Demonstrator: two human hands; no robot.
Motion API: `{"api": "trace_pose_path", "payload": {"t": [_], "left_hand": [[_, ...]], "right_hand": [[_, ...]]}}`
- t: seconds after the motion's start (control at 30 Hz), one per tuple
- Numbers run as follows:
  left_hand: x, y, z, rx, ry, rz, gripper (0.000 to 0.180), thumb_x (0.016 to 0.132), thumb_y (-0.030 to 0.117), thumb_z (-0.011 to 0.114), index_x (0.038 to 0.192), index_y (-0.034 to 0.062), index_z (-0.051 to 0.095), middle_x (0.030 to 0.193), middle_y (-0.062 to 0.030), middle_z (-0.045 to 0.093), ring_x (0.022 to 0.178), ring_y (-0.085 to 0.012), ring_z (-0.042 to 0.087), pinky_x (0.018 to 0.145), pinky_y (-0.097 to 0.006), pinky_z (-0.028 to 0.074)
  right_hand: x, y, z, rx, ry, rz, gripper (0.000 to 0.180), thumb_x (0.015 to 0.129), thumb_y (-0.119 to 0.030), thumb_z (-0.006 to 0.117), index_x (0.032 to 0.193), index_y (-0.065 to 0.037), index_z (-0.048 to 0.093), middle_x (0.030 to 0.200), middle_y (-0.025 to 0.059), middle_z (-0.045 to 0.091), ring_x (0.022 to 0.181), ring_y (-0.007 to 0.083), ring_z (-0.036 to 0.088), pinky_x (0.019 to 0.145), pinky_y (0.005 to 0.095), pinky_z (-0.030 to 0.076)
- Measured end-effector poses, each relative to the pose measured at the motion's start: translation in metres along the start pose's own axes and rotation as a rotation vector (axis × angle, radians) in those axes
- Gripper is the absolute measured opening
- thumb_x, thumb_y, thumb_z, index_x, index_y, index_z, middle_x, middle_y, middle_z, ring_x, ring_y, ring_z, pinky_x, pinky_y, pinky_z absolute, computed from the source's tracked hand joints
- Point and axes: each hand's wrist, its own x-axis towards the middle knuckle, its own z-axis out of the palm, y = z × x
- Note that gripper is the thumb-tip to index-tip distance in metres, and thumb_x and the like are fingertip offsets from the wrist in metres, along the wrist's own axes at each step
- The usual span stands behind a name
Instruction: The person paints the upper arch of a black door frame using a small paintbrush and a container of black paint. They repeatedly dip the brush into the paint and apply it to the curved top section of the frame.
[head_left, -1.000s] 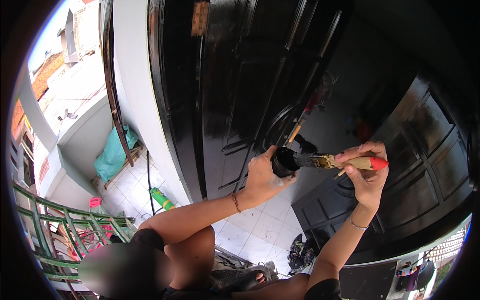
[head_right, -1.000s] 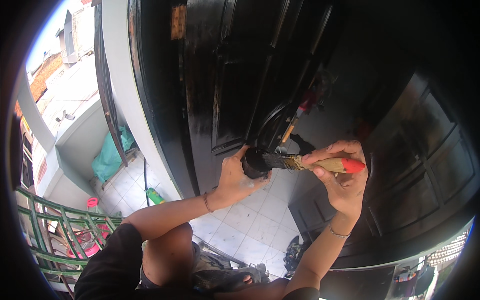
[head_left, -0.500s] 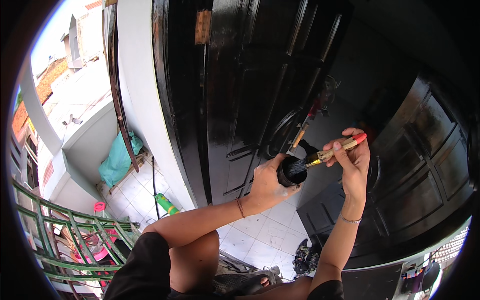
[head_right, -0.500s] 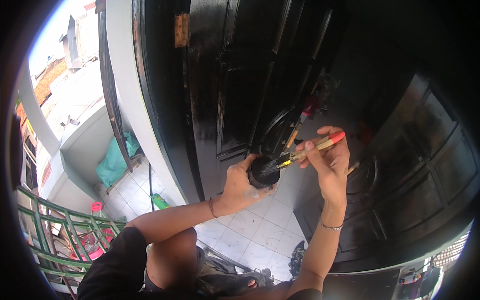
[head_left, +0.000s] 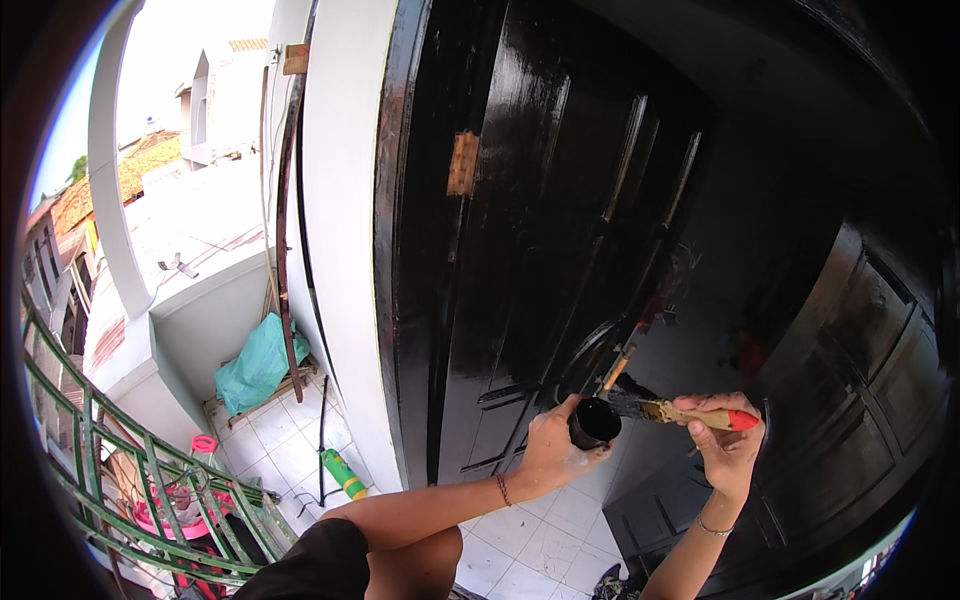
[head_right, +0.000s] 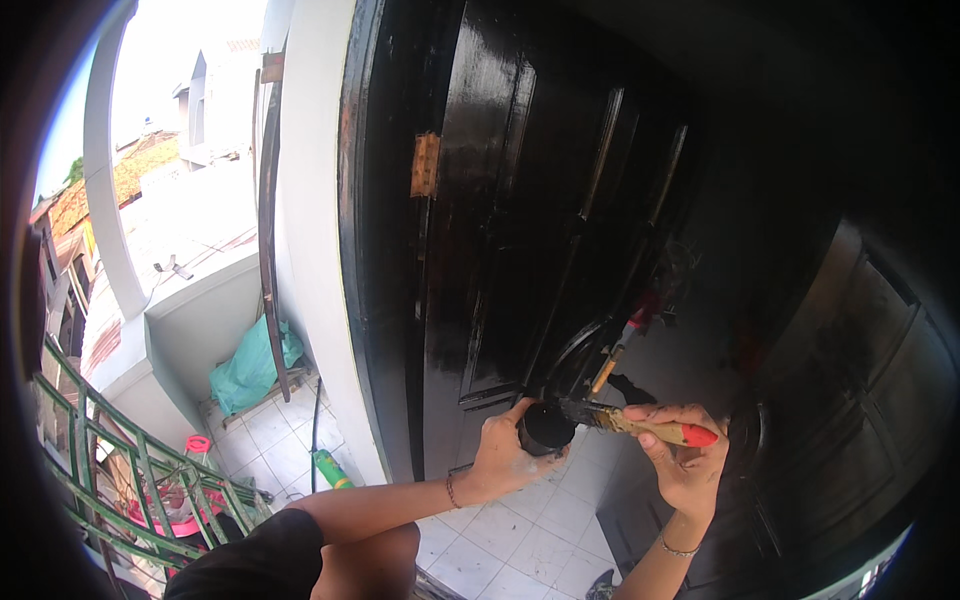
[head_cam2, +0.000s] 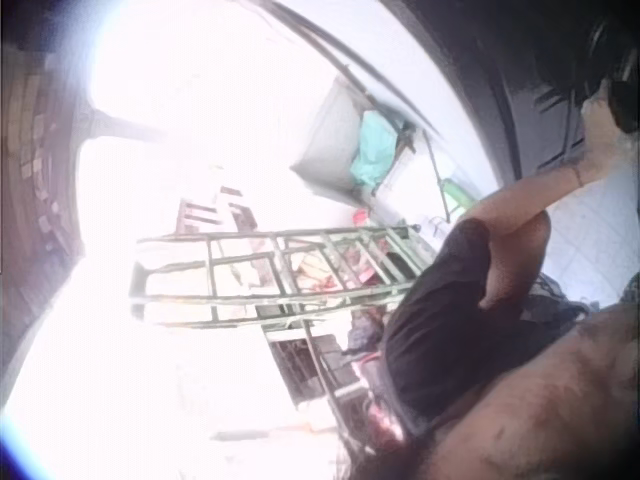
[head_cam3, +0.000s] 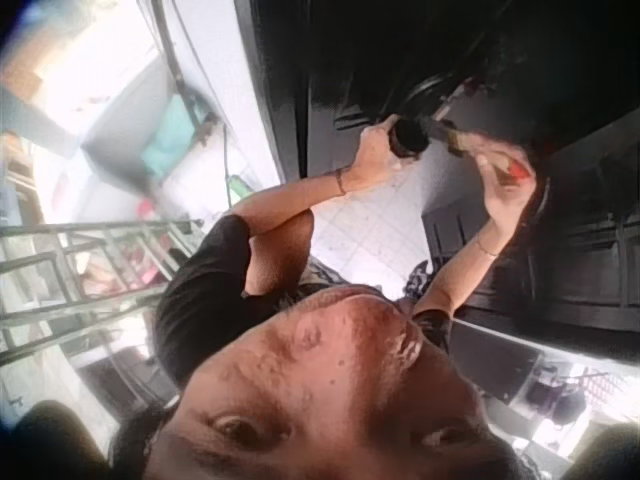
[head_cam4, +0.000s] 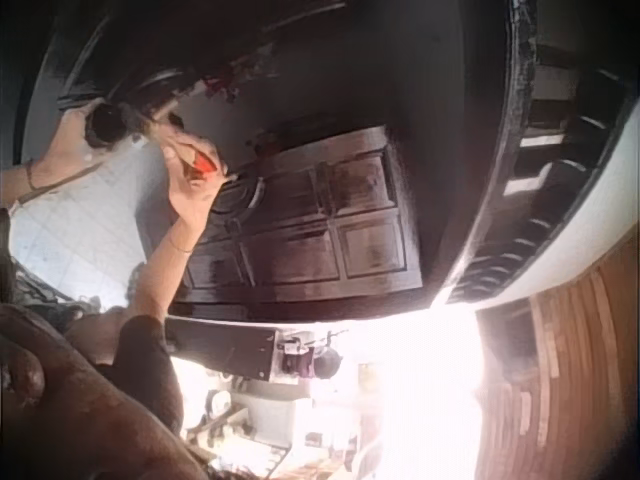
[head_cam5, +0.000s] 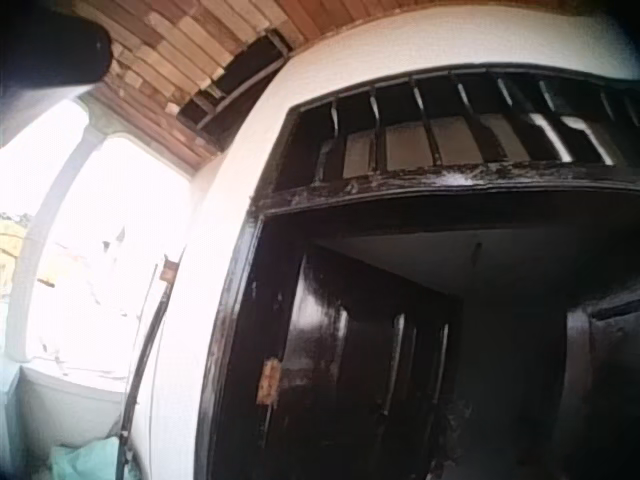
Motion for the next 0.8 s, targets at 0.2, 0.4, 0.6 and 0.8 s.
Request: {"api": "trace_pose_path", "payload": {"t": [0.2,0.4,0.6,0.8], "left_hand": [[0.007,0.018,-0.017,-0.036,0.042,-0.079,0.050,0.073,0.023,0.086,0.112,-0.0008,0.066,0.093,-0.0160,0.077,0.087,-0.0268,0.077,0.080,-0.035,0.060],[0.019,0.033,-0.020,0.005,0.115,-0.079,0.049,0.072,0.022,0.086,0.111,0.0005,0.067,0.093,-0.0151,0.077,0.083,-0.0272,0.078,0.078,-0.035,0.060],[-0.001,0.012,-0.006,0.067,0.049,-0.097,0.053,0.071,0.023,0.088,0.114,0.0032,0.064,0.094,-0.0151,0.077,0.085,-0.0334,0.077,0.081,-0.041,0.060],[-0.022,0.026,-0.008,0.025,-0.133,-0.134,0.055,0.070,0.024,0.089,0.116,0.0067,0.064,0.102,-0.0140,0.075,0.091,-0.0338,0.075,0.079,-0.042,0.060]], "right_hand": [[0.005,-0.019,0.004,-0.316,-0.036,-0.137,0.021,0.074,0.003,0.089,0.083,-0.001,0.070,0.092,0.0185,0.078,0.089,0.0278,0.078,0.077,0.0347,0.064],[0.022,-0.032,0.022,-0.427,0.138,-0.329,0.024,0.076,0.005,0.085,0.085,-0.002,0.065,0.095,0.0182,0.076,0.088,0.0266,0.076,0.078,0.0341,0.061],[0.097,-0.025,0.054,-0.557,0.444,-0.447,0.019,0.083,0.002,0.081,0.101,0.001,0.075,0.106,0.0146,0.074,0.098,0.0239,0.073,0.089,0.0326,0.056],[0.238,-0.035,0.091,-0.841,0.400,-0.961,0.019,0.086,-0.002,0.083,0.105,-0.002,0.080,0.104,0.0118,0.078,0.092,0.0221,0.076,0.079,0.0282,0.061]]}}
